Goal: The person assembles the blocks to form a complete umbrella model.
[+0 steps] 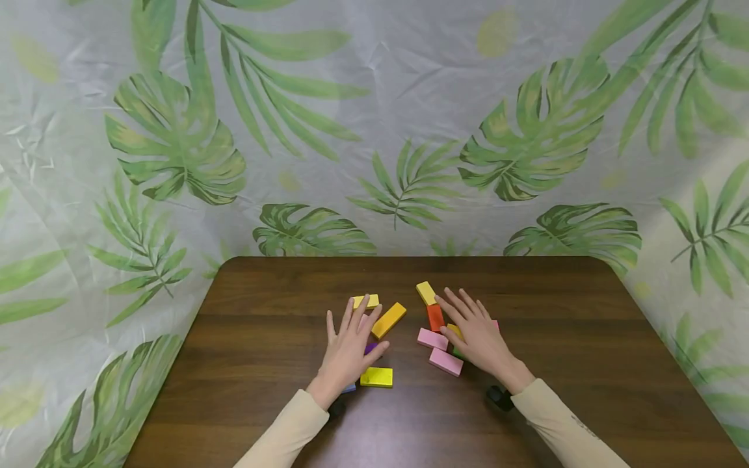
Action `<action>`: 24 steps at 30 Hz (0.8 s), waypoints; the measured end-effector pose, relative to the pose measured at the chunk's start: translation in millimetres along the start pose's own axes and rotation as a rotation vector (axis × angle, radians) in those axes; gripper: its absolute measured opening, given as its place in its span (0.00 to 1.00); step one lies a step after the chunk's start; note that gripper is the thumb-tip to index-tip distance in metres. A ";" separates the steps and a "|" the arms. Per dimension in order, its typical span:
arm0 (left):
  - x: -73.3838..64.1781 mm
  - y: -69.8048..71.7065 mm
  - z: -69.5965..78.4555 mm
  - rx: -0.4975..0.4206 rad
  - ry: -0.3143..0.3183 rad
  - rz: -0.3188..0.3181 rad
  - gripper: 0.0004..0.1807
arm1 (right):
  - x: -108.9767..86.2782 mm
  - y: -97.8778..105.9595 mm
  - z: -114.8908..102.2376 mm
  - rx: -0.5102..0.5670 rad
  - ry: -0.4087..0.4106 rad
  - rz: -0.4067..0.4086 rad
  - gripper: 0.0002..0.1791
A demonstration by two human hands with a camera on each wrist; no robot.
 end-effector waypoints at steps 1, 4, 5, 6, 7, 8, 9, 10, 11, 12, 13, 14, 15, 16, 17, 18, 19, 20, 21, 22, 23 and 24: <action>-1.0 -1.9 3.2 0.007 -0.024 -0.016 0.38 | -1.2 -0.5 -1.0 0.003 0.021 -0.004 0.34; -4.2 -6.6 15.4 0.042 -0.117 -0.049 0.35 | -4.7 -3.2 -3.9 0.013 0.084 -0.028 0.32; -5.3 -8.5 19.9 0.052 -0.150 -0.065 0.34 | -6.1 -4.5 -5.0 0.011 0.107 -0.034 0.31; -6.7 -10.5 24.6 0.064 -0.180 -0.082 0.34 | -7.3 -6.1 -6.0 0.009 0.130 -0.043 0.30; -7.6 -13.3 28.9 0.074 -0.207 -0.102 0.33 | -8.5 -7.5 -7.2 0.011 0.150 -0.053 0.29; -8.6 -15.6 33.5 0.078 -0.237 -0.119 0.33 | -9.7 -9.3 -8.0 0.010 0.166 -0.067 0.28; -9.5 -18.1 38.4 0.090 -0.264 -0.133 0.32 | -10.8 -10.6 -9.0 0.013 0.184 -0.076 0.27; -10.4 -20.6 43.2 0.097 -0.291 -0.148 0.32 | -11.7 -12.7 -9.5 0.016 0.199 -0.088 0.26; -11.2 -22.9 48.1 0.100 -0.315 -0.161 0.32 | -12.5 -15.0 -9.7 0.016 0.211 -0.101 0.25; -11.9 -25.2 52.9 0.099 -0.339 -0.173 0.32 | -13.3 -16.9 -10.0 0.019 0.223 -0.111 0.24; -12.2 -27.6 57.7 0.102 -0.360 -0.183 0.32 | -14.3 -18.9 -10.2 0.014 0.230 -0.120 0.24; -12.5 -29.9 62.6 0.106 -0.379 -0.195 0.32 | -15.1 -20.6 -10.3 0.010 0.238 -0.127 0.23; -12.7 -32.2 67.4 0.113 -0.396 -0.204 0.31 | -15.9 -22.0 -10.6 0.008 0.244 -0.132 0.23; -12.8 -34.9 71.9 0.120 -0.408 -0.218 0.31 | -16.8 -23.1 -10.7 0.006 0.249 -0.135 0.22; -12.7 -37.9 76.4 0.130 -0.418 -0.229 0.31 | -17.6 -23.9 -11.0 0.001 0.253 -0.136 0.21; -12.5 -41.0 80.8 0.144 -0.429 -0.240 0.30 | -18.4 -24.4 -11.2 -0.005 0.255 -0.134 0.21; -12.1 -44.4 85.0 0.164 -0.438 -0.249 0.30 | -19.0 -24.7 -11.4 -0.008 0.255 -0.132 0.20; -11.7 -47.7 89.3 0.182 -0.446 -0.256 0.30 | -19.5 -24.7 -11.3 -0.005 0.255 -0.130 0.20; -11.1 -51.3 93.3 0.195 -0.453 -0.265 0.29 | -19.8 -25.0 -11.3 -0.007 0.254 -0.128 0.20; -10.3 -54.9 97.1 0.209 -0.459 -0.274 0.29 | -20.0 -25.3 -11.2 -0.007 0.252 -0.127 0.19; -9.3 -58.3 100.8 0.219 -0.465 -0.282 0.29 | -20.0 -25.9 -10.9 -0.008 0.248 -0.127 0.19; -8.2 -61.9 104.1 0.228 -0.469 -0.291 0.29 | -20.1 -26.5 -10.6 -0.011 0.245 -0.129 0.19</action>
Point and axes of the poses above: each hand's wrist, its own x-axis towards the middle knuckle, its own y-axis out of the back of the hand, z = x × y, the point moved 9 cm from there along x, towards the middle knuckle, and after that the axes turned 15 degrees about -z, right-handed, at the moved point
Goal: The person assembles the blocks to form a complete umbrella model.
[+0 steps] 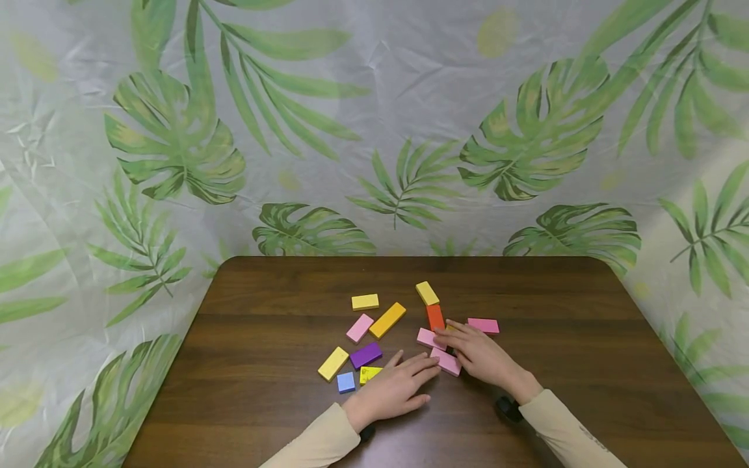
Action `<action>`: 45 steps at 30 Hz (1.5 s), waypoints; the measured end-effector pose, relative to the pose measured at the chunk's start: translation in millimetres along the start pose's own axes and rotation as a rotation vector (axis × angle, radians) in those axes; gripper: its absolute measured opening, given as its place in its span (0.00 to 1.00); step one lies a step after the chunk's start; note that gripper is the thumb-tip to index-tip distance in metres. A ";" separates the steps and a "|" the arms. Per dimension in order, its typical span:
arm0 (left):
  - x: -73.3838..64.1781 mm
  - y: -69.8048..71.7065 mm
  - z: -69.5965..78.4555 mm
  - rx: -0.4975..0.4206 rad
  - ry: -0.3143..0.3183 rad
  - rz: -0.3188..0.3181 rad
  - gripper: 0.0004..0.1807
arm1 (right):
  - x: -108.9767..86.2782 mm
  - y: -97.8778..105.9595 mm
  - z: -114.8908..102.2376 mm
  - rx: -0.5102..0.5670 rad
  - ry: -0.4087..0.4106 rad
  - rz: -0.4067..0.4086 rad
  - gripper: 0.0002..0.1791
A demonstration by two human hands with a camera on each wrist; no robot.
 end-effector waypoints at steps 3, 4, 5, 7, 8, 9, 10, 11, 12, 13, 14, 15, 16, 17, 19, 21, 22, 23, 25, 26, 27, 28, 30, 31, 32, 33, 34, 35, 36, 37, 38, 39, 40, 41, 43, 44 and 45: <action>9.7 -6.0 6.5 0.013 0.002 -0.033 0.29 | 0.3 -3.1 1.3 0.000 -0.013 -0.017 0.18; 12.4 -7.6 8.1 0.015 0.005 -0.042 0.29 | 0.5 -4.3 1.8 0.000 -0.018 -0.025 0.18; 14.8 -9.3 9.2 0.016 0.011 -0.051 0.30 | 0.6 -5.5 2.3 -0.001 -0.024 -0.032 0.18; 18.3 -11.7 10.6 0.016 0.023 -0.062 0.30 | 1.0 -7.4 2.9 -0.001 -0.031 -0.045 0.19; 19.7 -12.8 10.9 0.011 0.030 -0.067 0.31 | 1.0 -8.0 3.2 0.000 -0.034 -0.049 0.19; 20.7 -13.5 11.0 0.007 0.035 -0.069 0.31 | 1.1 -8.4 3.3 0.000 -0.035 -0.052 0.19; 21.3 -13.9 11.0 0.006 0.038 -0.070 0.31 | 1.1 -8.5 3.3 0.001 -0.035 -0.053 0.19; 21.4 -14.2 10.7 0.004 0.042 -0.069 0.31 | 1.1 -8.5 3.2 0.004 -0.034 -0.053 0.19; 21.4 -14.2 10.3 0.000 0.045 -0.067 0.31 | 1.1 -8.3 3.0 0.006 -0.032 -0.051 0.19; 20.9 -13.8 9.9 0.000 0.045 -0.064 0.31 | 1.1 -7.8 2.8 0.009 -0.030 -0.048 0.19; 20.2 -13.4 9.3 -0.002 0.045 -0.060 0.31 | 1.1 -7.5 2.5 0.009 -0.027 -0.045 0.18; 19.1 -12.9 8.7 -0.002 0.043 -0.056 0.31 | 1.2 -7.1 2.3 0.009 -0.024 -0.040 0.18; 17.6 -12.4 8.0 -0.003 0.041 -0.051 0.31 | 1.3 -7.1 1.9 0.009 -0.022 -0.036 0.18; 15.9 -12.1 7.3 -0.007 0.039 -0.049 0.31 | 1.4 -7.3 1.6 0.006 -0.021 -0.032 0.17; 12.5 -11.6 5.7 -0.013 0.032 -0.048 0.31 | 1.8 -7.6 1.3 0.004 -0.020 -0.026 0.17; 8.9 -11.8 4.4 -0.016 0.024 -0.051 0.31 | 2.4 -8.2 1.4 0.009 -0.020 -0.023 0.17; 7.1 -12.1 3.8 -0.019 0.019 -0.054 0.31 | 2.8 -8.5 1.1 0.009 -0.018 -0.023 0.17; 5.4 -12.2 3.4 -0.018 0.013 -0.054 0.30 | 3.2 -8.5 0.8 0.009 -0.016 -0.020 0.17; 2.3 -12.5 2.6 -0.014 0.000 -0.051 0.30 | 4.2 -7.9 -0.8 0.009 -0.004 -0.009 0.17; 1.0 -12.8 2.3 -0.014 -0.007 -0.050 0.30 | 5.0 -7.6 -1.8 0.008 0.006 -0.001 0.17; -0.2 -13.3 1.7 -0.016 -0.013 -0.051 0.30 | 5.6 -7.1 -3.0 0.006 0.015 0.007 0.17; -1.2 -14.0 1.0 -0.019 -0.018 -0.052 0.30 | 6.3 -6.8 -4.2 0.000 0.023 0.015 0.17; -3.2 -15.3 -0.4 -0.027 -0.028 -0.058 0.29 | 7.5 -6.2 -6.4 -0.008 0.038 0.030 0.17; -3.9 -16.0 -1.1 -0.033 -0.032 -0.061 0.29 | 8.1 -6.0 -6.9 -0.014 0.041 0.035 0.17; -4.7 -16.2 -1.6 -0.035 -0.037 -0.061 0.29 | 8.4 -6.0 -7.1 -0.017 0.044 0.038 0.17; -5.8 -16.0 -2.1 -0.034 -0.041 -0.060 0.29 | 8.3 -5.9 -7.0 -0.019 0.042 0.038 0.17; -6.7 -15.7 -2.3 -0.035 -0.047 -0.056 0.28 | 8.0 -6.0 -6.7 -0.023 0.041 0.038 0.18; -7.5 -15.4 -2.4 -0.036 -0.052 -0.052 0.29 | 7.4 -6.2 -6.2 -0.020 0.040 0.034 0.19; -8.5 -15.1 -2.5 -0.040 -0.057 -0.050 0.29 | 6.8 -6.7 -5.3 -0.015 0.036 0.026 0.20; -9.4 -15.0 -2.2 -0.043 -0.062 -0.051 0.30 | 6.0 -7.2 -4.3 -0.007 0.034 0.018 0.21; -10.2 -15.5 -1.8 -0.046 -0.064 -0.055 0.30 | 5.1 -7.9 -3.3 0.002 0.027 0.008 0.21; -10.8 -16.2 -1.3 -0.049 -0.066 -0.061 0.30 | 4.7 -8.8 -2.1 0.011 0.017 -0.004 0.22; -11.3 -17.2 -0.5 -0.053 -0.069 -0.066 0.31 | 4.2 -9.7 -1.6 0.014 0.012 -0.011 0.23; -11.9 -18.1 0.3 -0.056 -0.070 -0.071 0.31 | 4.0 -10.3 -1.5 0.019 0.010 -0.015 0.24; -13.1 -19.1 1.7 -0.059 -0.072 -0.079 0.30 | 4.2 -10.7 -3.2 0.013 0.020 -0.006 0.24; -13.5 -19.5 2.1 -0.062 -0.075 -0.079 0.29 | 4.7 -10.4 -4.9 0.005 0.028 0.004 0.23; -14.0 -19.2 2.3 -0.068 -0.080 -0.077 0.28 | 5.2 -9.9 -6.9 -0.004 0.041 0.017 0.23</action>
Point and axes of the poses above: each hand's wrist, its own x-axis towards the middle knuckle, its own y-axis out of the back of the hand, z = x × y, the point moved 9 cm from there along x, towards the middle knuckle, and after that the axes turned 15 degrees about -z, right-handed, at the moved point
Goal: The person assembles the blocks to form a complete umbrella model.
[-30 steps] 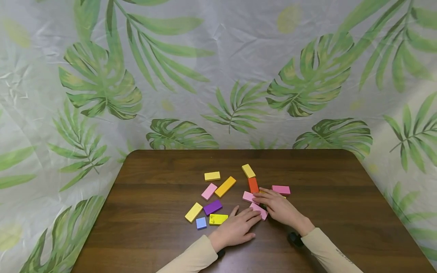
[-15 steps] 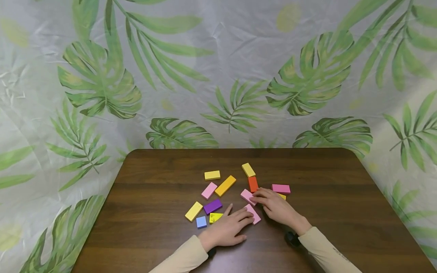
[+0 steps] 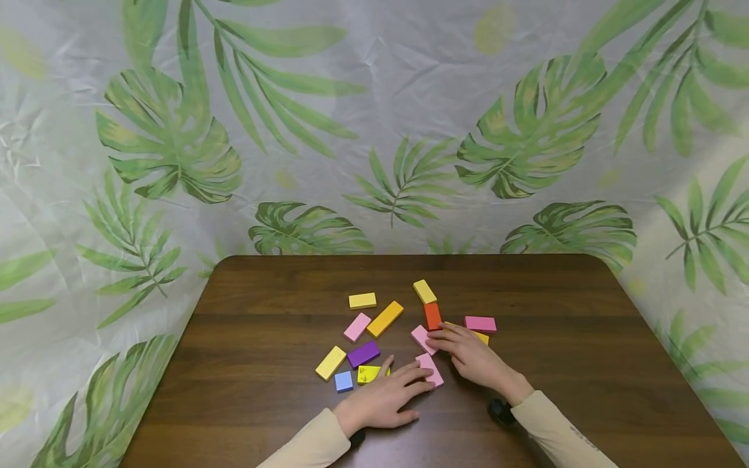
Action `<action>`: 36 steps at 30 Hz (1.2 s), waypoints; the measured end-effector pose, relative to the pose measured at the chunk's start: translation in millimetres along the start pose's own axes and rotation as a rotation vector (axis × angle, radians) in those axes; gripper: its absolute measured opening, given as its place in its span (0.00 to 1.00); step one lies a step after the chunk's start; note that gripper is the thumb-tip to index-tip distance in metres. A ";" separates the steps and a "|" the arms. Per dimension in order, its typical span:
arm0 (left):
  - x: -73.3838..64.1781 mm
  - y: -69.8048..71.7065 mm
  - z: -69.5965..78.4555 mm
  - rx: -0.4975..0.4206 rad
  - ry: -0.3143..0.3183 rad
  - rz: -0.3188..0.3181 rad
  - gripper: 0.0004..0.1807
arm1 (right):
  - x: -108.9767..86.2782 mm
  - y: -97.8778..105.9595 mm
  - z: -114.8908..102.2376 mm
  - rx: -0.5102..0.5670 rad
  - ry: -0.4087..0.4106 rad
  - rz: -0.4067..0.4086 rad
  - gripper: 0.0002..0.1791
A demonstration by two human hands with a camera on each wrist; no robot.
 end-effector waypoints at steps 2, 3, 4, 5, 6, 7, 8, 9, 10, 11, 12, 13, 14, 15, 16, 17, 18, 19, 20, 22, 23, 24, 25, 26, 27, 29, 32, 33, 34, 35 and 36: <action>-1.2 0.8 -0.2 -0.013 -0.009 0.007 0.26 | 0.5 1.0 -3.9 -0.012 0.025 0.027 0.22; -1.8 1.1 -0.5 -0.018 -0.014 0.010 0.25 | 0.9 0.9 -5.2 -0.015 0.028 0.033 0.21; -2.3 1.4 -0.9 -0.025 -0.019 0.013 0.24 | 1.3 0.5 -6.3 -0.017 0.026 0.034 0.21; -2.8 1.3 -1.4 -0.026 -0.022 0.016 0.23 | 1.7 -0.2 -7.1 -0.019 0.021 0.030 0.21; -3.4 1.4 -1.8 -0.028 -0.025 0.018 0.22 | 1.9 -1.6 -7.3 -0.017 0.010 0.019 0.21; -4.1 1.3 -2.2 -0.027 -0.027 0.019 0.22 | 2.2 -3.4 -7.5 -0.016 -0.004 0.005 0.22; -4.7 1.1 -2.3 -0.024 -0.029 0.020 0.21 | 2.6 -5.1 -7.8 -0.016 -0.017 -0.010 0.22; -5.4 0.8 -2.5 -0.025 -0.031 0.019 0.21 | 2.8 -6.5 -8.4 -0.018 -0.030 -0.024 0.22; -5.8 0.6 -2.6 -0.023 -0.033 0.019 0.20 | 3.0 -7.8 -9.1 -0.019 -0.039 -0.035 0.23; -6.4 0.2 -2.6 -0.024 -0.035 0.017 0.20 | 3.1 -8.7 -10.0 -0.018 -0.046 -0.042 0.23; -6.9 0.3 -2.5 -0.026 -0.037 0.018 0.20 | 3.0 -9.4 -10.8 -0.019 -0.052 -0.047 0.23; -7.2 0.3 -2.5 -0.026 -0.038 0.018 0.21 | 2.9 -9.5 -11.9 -0.022 -0.054 -0.045 0.23; -7.5 0.6 -2.3 -0.025 -0.040 0.021 0.21 | 2.6 -9.2 -13.1 -0.021 -0.053 -0.040 0.23; -7.7 0.6 -2.3 -0.024 -0.040 0.021 0.22 | 2.2 -9.0 -14.1 -0.024 -0.053 -0.036 0.22; -7.8 0.7 -2.3 -0.019 -0.040 0.024 0.23 | 1.7 -8.9 -15.0 -0.023 -0.053 -0.032 0.22; -8.0 0.8 -2.5 -0.016 -0.038 0.026 0.24 | 1.2 -8.5 -15.6 -0.025 -0.052 -0.025 0.22; -7.9 1.0 -2.7 -0.011 -0.035 0.029 0.25 | 0.7 -8.2 -16.1 -0.027 -0.051 -0.019 0.22; -7.7 1.0 -3.1 -0.007 -0.031 0.029 0.26 | 0.0 -8.1 -16.3 -0.026 -0.050 -0.014 0.22; -7.4 0.9 -3.6 -0.004 -0.028 0.030 0.27 | -0.7 -8.0 -16.4 -0.025 -0.050 -0.011 0.23; -6.8 0.4 -4.8 -0.006 -0.023 0.026 0.28 | -1.9 -8.2 -16.0 -0.024 -0.049 -0.010 0.24; -6.6 0.3 -5.3 -0.011 -0.021 0.023 0.28 | -2.4 -8.3 -16.0 -0.023 -0.048 -0.011 0.24; -6.4 0.2 -5.8 -0.014 -0.021 0.020 0.27 | -2.8 -8.4 -16.2 -0.025 -0.048 -0.014 0.24; -6.3 -0.1 -6.2 -0.022 -0.022 0.015 0.27 | -3.2 -8.7 -16.1 -0.026 -0.048 -0.018 0.24; -6.0 -0.4 -6.7 -0.030 -0.024 0.012 0.27 | -3.3 -8.8 -16.4 -0.028 -0.048 -0.020 0.24; -5.8 -0.6 -7.0 -0.037 -0.026 0.008 0.27 | -3.3 -9.0 -16.6 -0.031 -0.046 -0.022 0.24; -5.5 -0.9 -7.7 -0.049 -0.029 0.001 0.26 | -3.3 -9.1 -17.4 -0.036 -0.041 -0.022 0.24; -4.7 -0.8 -8.1 -0.055 -0.034 0.000 0.25 | -3.2 -9.3 -18.3 -0.045 -0.035 -0.021 0.25; -4.6 -0.6 -8.1 -0.052 -0.033 0.001 0.25 | -3.3 -9.3 -18.4 -0.046 -0.033 -0.021 0.25; -4.6 -0.2 -8.1 -0.048 -0.033 0.004 0.25 | -3.2 -9.1 -18.6 -0.046 -0.031 -0.021 0.25; -4.6 0.3 -8.2 -0.044 -0.031 0.008 0.26 | -3.2 -8.7 -18.9 -0.046 -0.028 -0.021 0.25; -4.4 0.8 -8.4 -0.042 -0.028 0.014 0.26 | -3.1 -8.4 -18.9 -0.046 -0.026 -0.021 0.25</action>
Point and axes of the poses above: each hand's wrist, its own x-axis towards the middle knuckle, its own y-axis out of the back of the hand, z = x × y, the point moved 9 cm from there along x, towards the middle knuckle, and after that the axes turned 15 degrees about -z, right-handed, at the moved point
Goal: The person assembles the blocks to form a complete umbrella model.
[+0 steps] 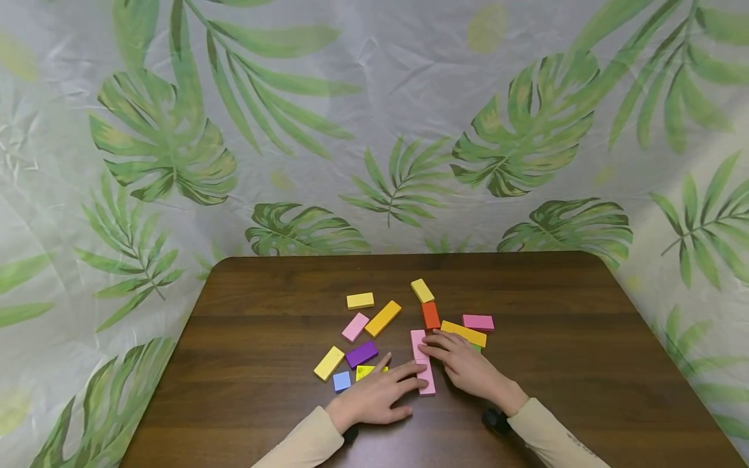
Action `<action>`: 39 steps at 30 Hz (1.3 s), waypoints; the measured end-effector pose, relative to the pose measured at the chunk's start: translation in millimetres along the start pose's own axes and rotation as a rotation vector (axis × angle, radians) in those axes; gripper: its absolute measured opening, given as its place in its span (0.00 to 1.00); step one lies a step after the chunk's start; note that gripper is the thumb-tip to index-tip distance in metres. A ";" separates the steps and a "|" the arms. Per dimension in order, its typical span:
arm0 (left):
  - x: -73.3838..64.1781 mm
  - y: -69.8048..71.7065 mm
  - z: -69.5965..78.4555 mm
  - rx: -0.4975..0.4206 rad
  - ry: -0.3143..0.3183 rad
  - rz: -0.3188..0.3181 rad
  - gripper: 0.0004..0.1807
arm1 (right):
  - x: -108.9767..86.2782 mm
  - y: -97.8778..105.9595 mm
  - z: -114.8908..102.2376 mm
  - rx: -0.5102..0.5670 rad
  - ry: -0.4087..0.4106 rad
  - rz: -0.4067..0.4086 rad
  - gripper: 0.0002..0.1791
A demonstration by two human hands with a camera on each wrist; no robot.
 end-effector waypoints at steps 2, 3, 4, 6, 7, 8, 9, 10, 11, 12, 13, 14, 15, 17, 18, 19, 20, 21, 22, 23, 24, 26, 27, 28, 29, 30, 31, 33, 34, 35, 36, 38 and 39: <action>0.3 1.5 -1.0 0.010 0.012 0.016 0.28 | 0.3 0.8 1.0 0.013 0.001 0.002 0.25; 0.4 2.5 -1.7 0.009 0.019 0.023 0.29 | 0.5 1.3 2.4 0.024 -0.001 0.006 0.25; 0.5 3.3 -2.8 0.008 0.029 0.031 0.29 | 0.8 2.0 4.3 0.036 -0.009 0.010 0.25; 1.2 4.9 -5.5 0.009 0.055 0.043 0.30 | 0.9 4.2 10.0 0.057 -0.036 0.028 0.26; 1.4 5.2 -7.0 0.013 0.069 0.047 0.30 | 0.9 5.4 13.7 0.067 -0.055 0.038 0.26; 1.6 5.5 -8.3 0.017 0.081 0.050 0.31 | 0.8 6.8 17.5 0.074 -0.072 0.049 0.26; 2.0 5.4 -9.6 0.015 0.091 0.048 0.31 | 0.8 7.8 21.7 0.077 -0.092 0.056 0.27; 2.6 5.3 -10.7 0.019 0.100 0.047 0.31 | 0.8 8.8 25.7 0.080 -0.110 0.063 0.27; 3.2 5.1 -11.5 0.020 0.104 0.046 0.32 | 0.8 9.6 29.3 0.079 -0.123 0.067 0.27; 3.7 4.9 -12.0 0.019 0.106 0.043 0.32 | 1.0 10.0 32.7 0.079 -0.132 0.069 0.27; 4.2 4.9 -12.2 0.018 0.107 0.042 0.32 | 1.2 10.4 35.6 0.080 -0.140 0.066 0.27; 4.9 4.9 -12.3 0.016 0.106 0.040 0.32 | 1.5 10.4 38.5 0.085 -0.147 0.061 0.27; 5.5 5.0 -12.4 0.014 0.106 0.038 0.32 | 1.8 10.1 41.3 0.090 -0.156 0.053 0.27; 6.7 5.1 -12.5 0.013 0.109 0.039 0.32 | 2.3 9.4 45.7 0.101 -0.170 0.037 0.26; 7.7 5.1 -12.8 0.012 0.112 0.040 0.32 | 2.4 8.9 47.2 0.106 -0.177 0.029 0.26; 8.8 5.0 -13.2 0.013 0.116 0.042 0.33 | 2.4 8.7 48.4 0.108 -0.183 0.023 0.26; 10.0 4.8 -13.9 0.011 0.122 0.041 0.33 | 2.5 8.2 49.5 0.111 -0.189 0.016 0.26; 11.9 4.5 -14.7 0.015 0.131 0.040 0.33 | 2.5 7.9 49.9 0.112 -0.190 0.012 0.26; 13.7 4.5 -15.4 0.018 0.140 0.038 0.32 | 2.7 7.9 50.3 0.111 -0.189 0.010 0.26; 15.7 4.6 -16.1 0.023 0.148 0.037 0.31 | 2.7 8.2 50.4 0.109 -0.187 0.011 0.26; 17.5 5.0 -16.6 0.028 0.155 0.034 0.31 | 2.7 8.3 50.4 0.109 -0.186 0.011 0.26; 20.8 6.2 -16.9 0.048 0.164 0.035 0.29 | 3.2 8.1 51.1 0.108 -0.183 0.010 0.26; 22.5 7.1 -16.8 0.060 0.166 0.038 0.28 | 3.4 7.8 51.3 0.109 -0.182 0.009 0.26; 23.6 8.1 -16.6 0.065 0.165 0.041 0.28 | 3.8 7.5 51.6 0.112 -0.182 0.009 0.26; 24.7 8.5 -16.5 0.074 0.166 0.043 0.28 | 4.1 7.1 51.9 0.116 -0.184 0.008 0.26; 25.7 8.8 -16.3 0.082 0.168 0.046 0.28 | 4.5 6.4 52.1 0.119 -0.185 0.005 0.26; 26.6 8.9 -16.3 0.093 0.171 0.048 0.29 | 5.0 5.7 52.1 0.121 -0.186 0.003 0.26; 27.9 8.2 -16.6 0.100 0.178 0.046 0.29 | 5.9 4.7 52.0 0.128 -0.189 -0.004 0.26; 28.3 7.5 -16.8 0.101 0.183 0.043 0.29 | 6.3 4.4 51.7 0.130 -0.189 -0.006 0.26; 28.6 6.9 -17.1 0.101 0.186 0.041 0.29 | 6.6 4.2 51.4 0.129 -0.190 -0.007 0.25; 28.8 6.5 -17.2 0.100 0.188 0.041 0.29 | 6.9 4.3 50.8 0.128 -0.189 -0.008 0.25; 29.2 5.5 -17.4 0.093 0.188 0.040 0.30 | 7.4 5.0 49.7 0.126 -0.186 -0.005 0.25; 29.4 5.1 -17.3 0.091 0.186 0.040 0.30 | 7.8 5.3 48.8 0.122 -0.181 -0.002 0.25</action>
Point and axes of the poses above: each hand's wrist, its own x-axis towards the middle knuckle, its own y-axis out of the back of the hand, z = x × y, the point moved 9 cm from there along x, towards the middle knuckle, and after that the axes turned 15 degrees about -z, right-handed, at the moved point
